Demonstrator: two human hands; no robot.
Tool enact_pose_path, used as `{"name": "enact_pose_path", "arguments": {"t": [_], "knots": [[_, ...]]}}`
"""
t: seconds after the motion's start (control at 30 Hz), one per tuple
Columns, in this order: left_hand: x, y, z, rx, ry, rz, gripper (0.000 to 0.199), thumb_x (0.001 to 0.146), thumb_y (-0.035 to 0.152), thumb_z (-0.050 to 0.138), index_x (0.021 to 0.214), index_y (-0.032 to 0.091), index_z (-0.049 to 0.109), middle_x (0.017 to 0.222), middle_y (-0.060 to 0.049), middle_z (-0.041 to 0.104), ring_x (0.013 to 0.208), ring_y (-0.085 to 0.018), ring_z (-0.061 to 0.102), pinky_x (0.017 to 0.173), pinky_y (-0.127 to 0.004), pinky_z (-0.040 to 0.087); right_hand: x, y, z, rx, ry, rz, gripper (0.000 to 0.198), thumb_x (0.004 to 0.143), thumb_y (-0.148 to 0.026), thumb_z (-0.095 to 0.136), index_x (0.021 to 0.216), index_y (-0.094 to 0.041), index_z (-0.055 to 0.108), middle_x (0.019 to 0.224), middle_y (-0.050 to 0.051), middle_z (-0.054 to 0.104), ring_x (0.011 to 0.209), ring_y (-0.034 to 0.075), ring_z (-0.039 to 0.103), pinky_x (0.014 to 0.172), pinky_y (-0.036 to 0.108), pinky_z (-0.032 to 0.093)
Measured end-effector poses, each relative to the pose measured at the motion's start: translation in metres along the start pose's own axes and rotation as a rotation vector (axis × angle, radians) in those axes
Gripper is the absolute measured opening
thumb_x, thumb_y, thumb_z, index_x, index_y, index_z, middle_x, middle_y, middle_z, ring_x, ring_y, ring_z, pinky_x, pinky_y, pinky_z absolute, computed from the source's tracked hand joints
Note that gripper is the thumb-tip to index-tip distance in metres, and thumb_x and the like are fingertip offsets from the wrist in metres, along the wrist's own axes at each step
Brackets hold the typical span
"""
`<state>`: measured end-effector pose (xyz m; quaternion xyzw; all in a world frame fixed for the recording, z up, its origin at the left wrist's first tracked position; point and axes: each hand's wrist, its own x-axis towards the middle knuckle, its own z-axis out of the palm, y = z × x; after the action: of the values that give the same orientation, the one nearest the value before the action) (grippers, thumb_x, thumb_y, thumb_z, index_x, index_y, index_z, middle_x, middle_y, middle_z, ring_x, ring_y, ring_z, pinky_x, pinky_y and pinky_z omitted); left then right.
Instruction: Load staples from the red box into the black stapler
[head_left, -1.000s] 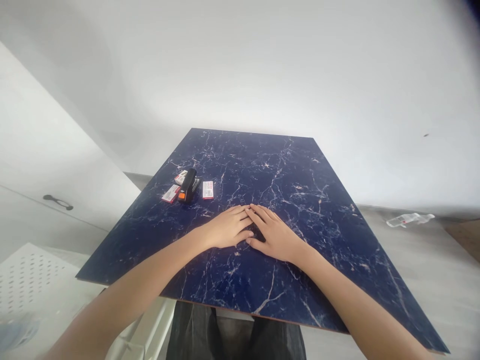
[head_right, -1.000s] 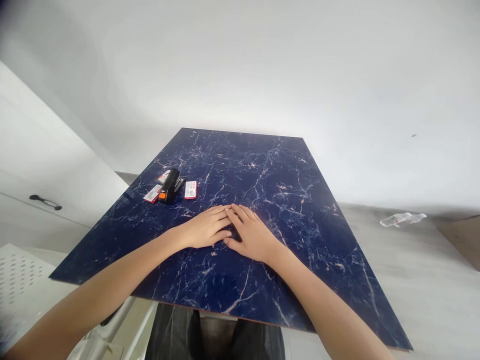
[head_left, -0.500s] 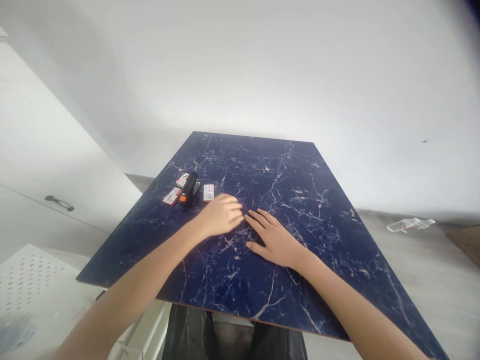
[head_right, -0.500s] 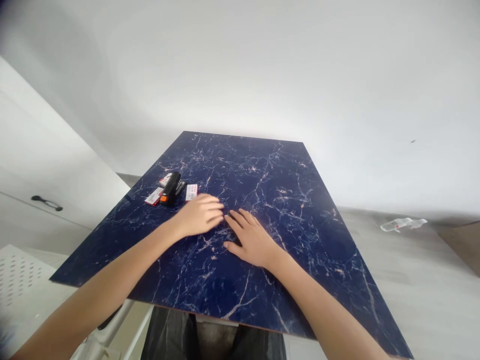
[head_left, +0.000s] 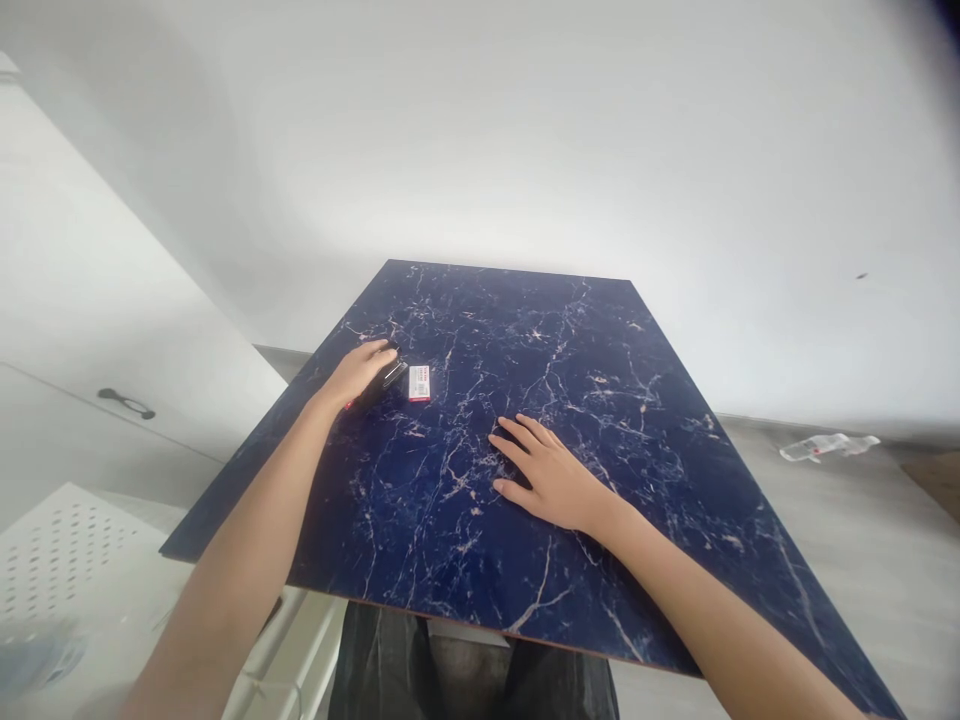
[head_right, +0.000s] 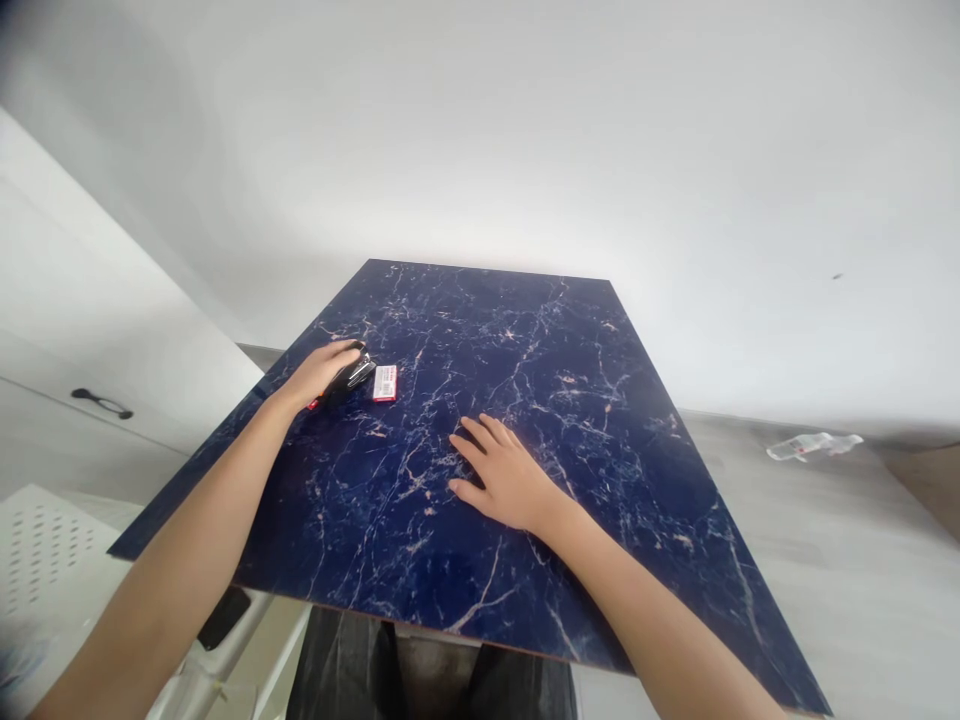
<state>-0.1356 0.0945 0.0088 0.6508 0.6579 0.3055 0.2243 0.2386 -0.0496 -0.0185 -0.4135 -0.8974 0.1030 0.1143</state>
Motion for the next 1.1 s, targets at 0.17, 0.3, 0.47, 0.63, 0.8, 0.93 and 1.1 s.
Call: {"name": "enact_pose_path", "arguments": {"t": [0.17,0.3,0.47,0.63,0.8,0.93,1.1], "knots": [[-0.006,0.012,0.014,-0.113,-0.134,0.056,0.069,0.085,0.053,0.067,0.146,0.021,0.062,0.157,-0.010,0.057,0.140,-0.032,0.057,0.117,-0.044,0.044,0.001,-0.001,-0.001,-0.016,-0.007,0.004,0.068,0.105,-0.063,0.044,0.161,-0.025,0.046,0.171,0.011,0.035,0.160,0.041,0.025,0.126,0.065,0.031],[-0.015,0.029,0.025,-0.139,-0.238,0.125,0.062,0.086,0.048,0.068,0.142,0.022,0.065,0.159,-0.011,0.054,0.141,-0.033,0.055,0.119,-0.049,0.042,0.000,0.000,-0.001,-0.005,-0.008,-0.001,0.068,0.105,-0.063,0.044,0.161,-0.025,0.046,0.171,0.011,0.035,0.160,0.041,0.025,0.126,0.066,0.031],[-0.044,0.059,0.045,-0.156,-0.432,0.280,0.055,0.091,0.049,0.068,0.140,0.025,0.066,0.160,-0.011,0.052,0.142,-0.034,0.055,0.119,-0.053,0.043,0.003,-0.003,-0.002,0.018,0.052,-0.013,0.062,0.105,-0.058,0.050,0.154,-0.021,0.052,0.166,0.015,0.044,0.156,0.041,0.032,0.125,0.063,0.034],[-0.082,0.090,0.068,-0.148,-0.600,0.427,0.052,0.095,0.050,0.067,0.140,0.026,0.066,0.163,-0.008,0.048,0.147,-0.031,0.050,0.122,-0.047,0.041,0.008,-0.006,-0.011,0.194,0.315,0.218,0.020,0.106,-0.031,0.048,0.114,-0.021,0.064,0.112,0.010,0.073,0.098,0.026,0.070,0.089,0.044,0.058],[-0.074,0.091,0.046,0.144,-0.466,0.510,0.050,0.109,0.047,0.038,0.151,0.027,0.056,0.159,-0.005,0.054,0.149,-0.028,0.046,0.125,-0.050,0.034,0.009,0.006,-0.014,0.221,0.307,0.138,0.032,0.095,-0.007,0.046,0.118,-0.020,0.064,0.117,0.011,0.071,0.107,0.027,0.066,0.095,0.043,0.054],[-0.042,0.058,-0.001,0.629,-0.280,0.165,0.056,0.101,0.045,0.049,0.152,0.022,0.057,0.158,-0.015,0.052,0.146,-0.045,0.044,0.117,-0.062,0.037,0.008,0.015,-0.018,0.231,0.180,0.028,0.043,0.087,0.000,0.050,0.120,-0.021,0.068,0.123,0.009,0.072,0.111,0.028,0.064,0.102,0.047,0.051],[-0.032,0.036,-0.024,0.678,-0.459,-0.053,0.067,0.095,0.066,0.051,0.145,0.023,0.062,0.149,-0.019,0.056,0.122,-0.040,0.064,0.098,-0.046,0.050,0.003,0.015,-0.035,0.288,0.060,0.065,0.030,0.092,-0.015,0.064,0.120,-0.022,0.072,0.125,0.009,0.071,0.117,0.028,0.065,0.104,0.047,0.051]]}}
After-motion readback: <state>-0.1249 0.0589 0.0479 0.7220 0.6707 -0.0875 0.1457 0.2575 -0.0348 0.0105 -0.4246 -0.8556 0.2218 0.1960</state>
